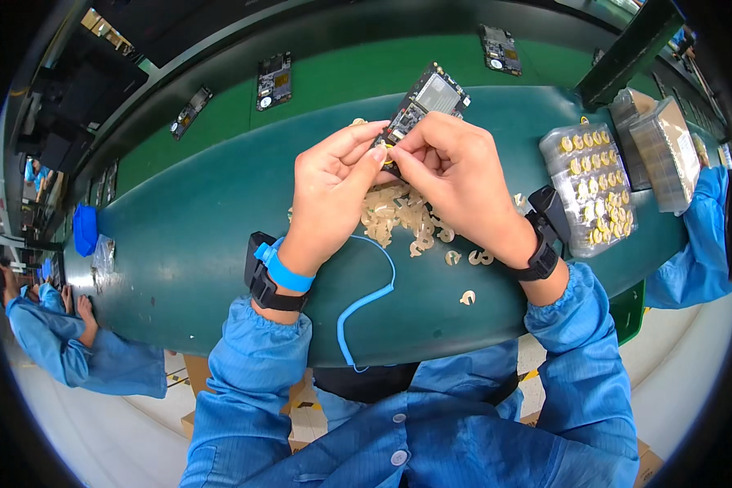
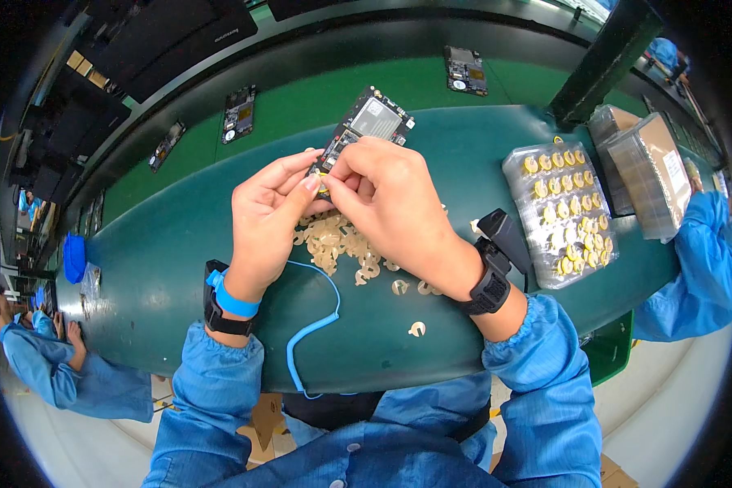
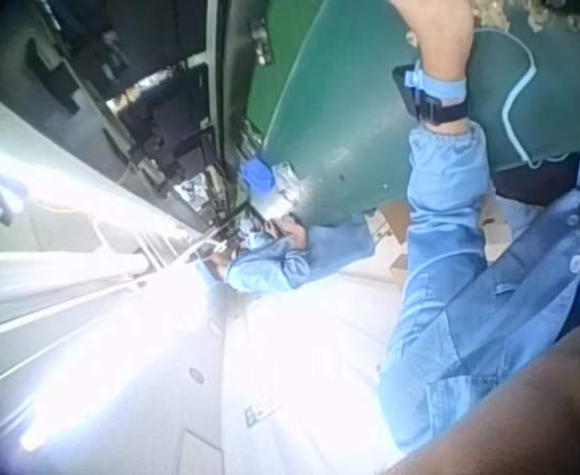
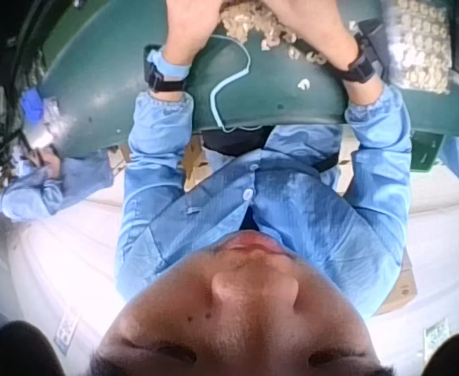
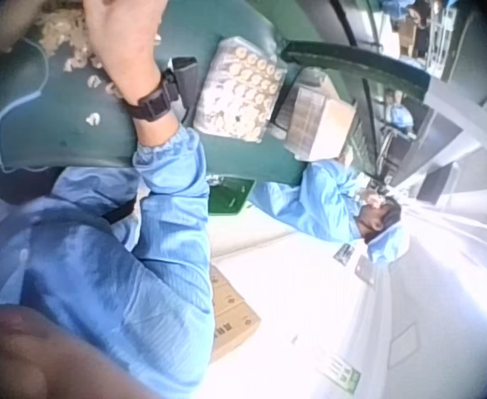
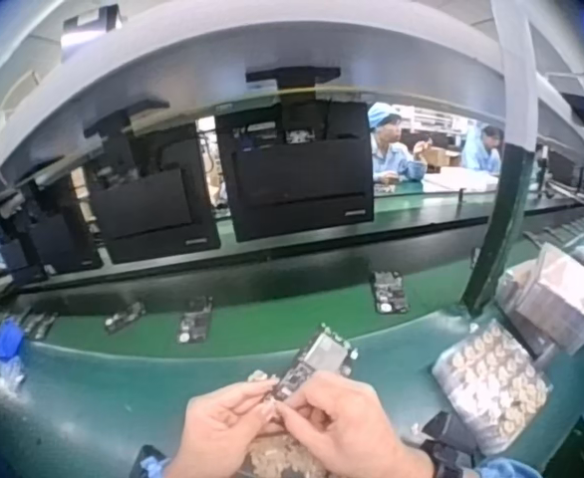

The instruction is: Assembling electronic circuit boards and small components on a factory production line.

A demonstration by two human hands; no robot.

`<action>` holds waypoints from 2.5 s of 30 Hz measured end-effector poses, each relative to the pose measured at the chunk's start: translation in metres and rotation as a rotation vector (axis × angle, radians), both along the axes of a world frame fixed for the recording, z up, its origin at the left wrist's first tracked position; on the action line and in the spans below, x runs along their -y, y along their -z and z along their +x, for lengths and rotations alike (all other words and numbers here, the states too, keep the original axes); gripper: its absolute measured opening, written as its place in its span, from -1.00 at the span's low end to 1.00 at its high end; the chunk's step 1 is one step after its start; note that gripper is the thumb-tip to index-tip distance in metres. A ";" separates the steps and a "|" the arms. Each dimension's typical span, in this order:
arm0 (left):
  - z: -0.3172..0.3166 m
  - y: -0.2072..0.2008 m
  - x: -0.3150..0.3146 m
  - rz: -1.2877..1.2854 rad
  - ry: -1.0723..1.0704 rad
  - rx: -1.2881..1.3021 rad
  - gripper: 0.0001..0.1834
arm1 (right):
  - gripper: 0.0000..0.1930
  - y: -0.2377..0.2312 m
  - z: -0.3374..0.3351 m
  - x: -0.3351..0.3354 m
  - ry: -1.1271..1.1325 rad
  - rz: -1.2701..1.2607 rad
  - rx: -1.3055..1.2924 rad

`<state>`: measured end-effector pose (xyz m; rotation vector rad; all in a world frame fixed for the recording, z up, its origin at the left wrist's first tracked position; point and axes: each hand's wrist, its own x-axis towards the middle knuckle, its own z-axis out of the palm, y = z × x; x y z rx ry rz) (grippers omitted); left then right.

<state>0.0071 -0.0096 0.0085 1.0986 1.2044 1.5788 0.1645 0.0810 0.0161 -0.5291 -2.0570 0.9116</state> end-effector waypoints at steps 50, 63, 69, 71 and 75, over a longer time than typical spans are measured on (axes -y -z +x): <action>-0.012 -0.005 -0.001 0.117 -0.013 0.217 -0.55 | -0.57 0.013 -0.006 -0.007 0.103 -0.249 0.008; -0.010 -0.007 -0.002 0.089 -0.037 0.098 -0.56 | -0.56 0.011 -0.006 -0.006 0.096 -0.269 -0.035; -0.011 -0.005 -0.002 0.092 -0.038 0.092 -0.60 | -0.58 0.013 -0.007 -0.005 0.114 -0.246 -0.012; -0.011 -0.005 -0.001 0.093 -0.040 0.083 -0.61 | -0.58 0.012 -0.008 -0.005 0.114 -0.250 -0.020; -0.012 -0.005 0.002 0.076 -0.057 0.063 -0.63 | -0.58 0.011 -0.009 -0.003 0.106 -0.282 -0.008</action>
